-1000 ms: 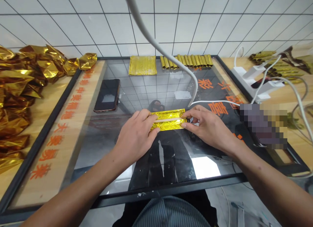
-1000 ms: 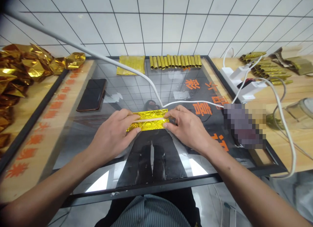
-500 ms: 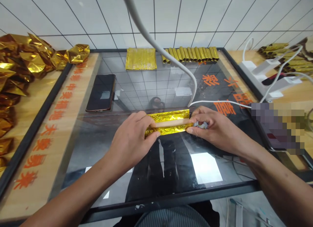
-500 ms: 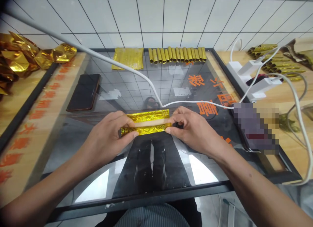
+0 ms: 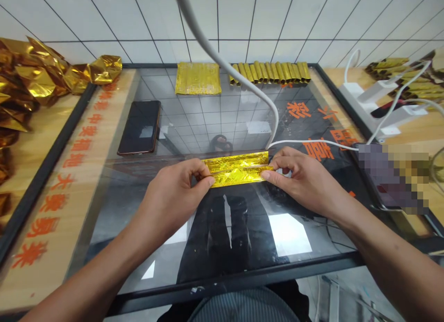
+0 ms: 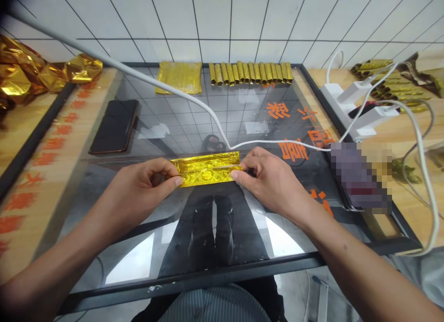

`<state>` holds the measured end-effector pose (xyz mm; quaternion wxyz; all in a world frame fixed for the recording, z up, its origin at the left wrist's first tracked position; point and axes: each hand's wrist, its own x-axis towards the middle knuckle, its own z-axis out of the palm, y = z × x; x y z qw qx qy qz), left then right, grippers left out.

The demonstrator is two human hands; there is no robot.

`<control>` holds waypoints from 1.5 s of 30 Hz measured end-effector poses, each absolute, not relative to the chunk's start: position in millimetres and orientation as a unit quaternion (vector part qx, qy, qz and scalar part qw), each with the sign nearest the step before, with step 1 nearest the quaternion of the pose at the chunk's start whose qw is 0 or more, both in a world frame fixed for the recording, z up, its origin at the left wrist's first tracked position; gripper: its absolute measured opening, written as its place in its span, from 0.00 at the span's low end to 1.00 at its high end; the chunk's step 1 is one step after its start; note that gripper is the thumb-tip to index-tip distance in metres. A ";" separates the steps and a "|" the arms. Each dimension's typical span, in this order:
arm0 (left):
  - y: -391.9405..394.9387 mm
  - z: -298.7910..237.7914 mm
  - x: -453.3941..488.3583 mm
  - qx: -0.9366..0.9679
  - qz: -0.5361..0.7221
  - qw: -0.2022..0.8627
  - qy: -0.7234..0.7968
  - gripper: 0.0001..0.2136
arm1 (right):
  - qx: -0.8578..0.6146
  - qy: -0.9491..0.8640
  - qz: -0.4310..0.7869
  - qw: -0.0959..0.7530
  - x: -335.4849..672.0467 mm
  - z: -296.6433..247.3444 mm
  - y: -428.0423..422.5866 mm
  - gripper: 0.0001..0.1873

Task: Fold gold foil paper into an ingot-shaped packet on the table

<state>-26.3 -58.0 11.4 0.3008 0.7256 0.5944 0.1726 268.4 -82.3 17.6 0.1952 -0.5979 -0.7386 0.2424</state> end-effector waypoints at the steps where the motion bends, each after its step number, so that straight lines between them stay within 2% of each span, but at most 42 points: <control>1: -58.2 10.4 -26.4 0.729 0.171 0.296 0.593 0.04 | -0.599 -0.739 0.238 0.196 268.5 16.6 -82.3 0.15; 7: -60.5 4.1 -28.1 0.736 0.179 0.286 0.586 0.04 | -0.601 -0.737 0.219 0.216 268.0 10.7 -81.9 0.13; 25: -63.3 1.7 -29.8 0.763 0.165 0.246 0.574 0.02 | -0.604 -0.738 0.202 0.224 269.0 8.2 -79.7 0.16; 28: -65.4 2.9 -29.9 0.790 0.177 0.192 0.554 0.03 | -0.604 -0.735 0.208 0.226 270.0 7.5 -79.4 0.16; 33: -76.3 9.8 -18.2 0.872 0.218 0.010 0.438 0.06 | -0.603 -0.734 0.215 0.226 270.7 7.6 -79.0 0.12; 37: -89.5 6.2 -4.0 0.922 0.199 0.006 0.332 0.11 | -0.598 -0.737 0.213 0.231 271.3 7.0 -80.0 0.12; 45: -105.9 -6.4 0.7 0.948 0.160 -0.014 0.276 0.16 | -0.598 -0.737 0.213 0.229 272.0 7.8 -78.8 0.12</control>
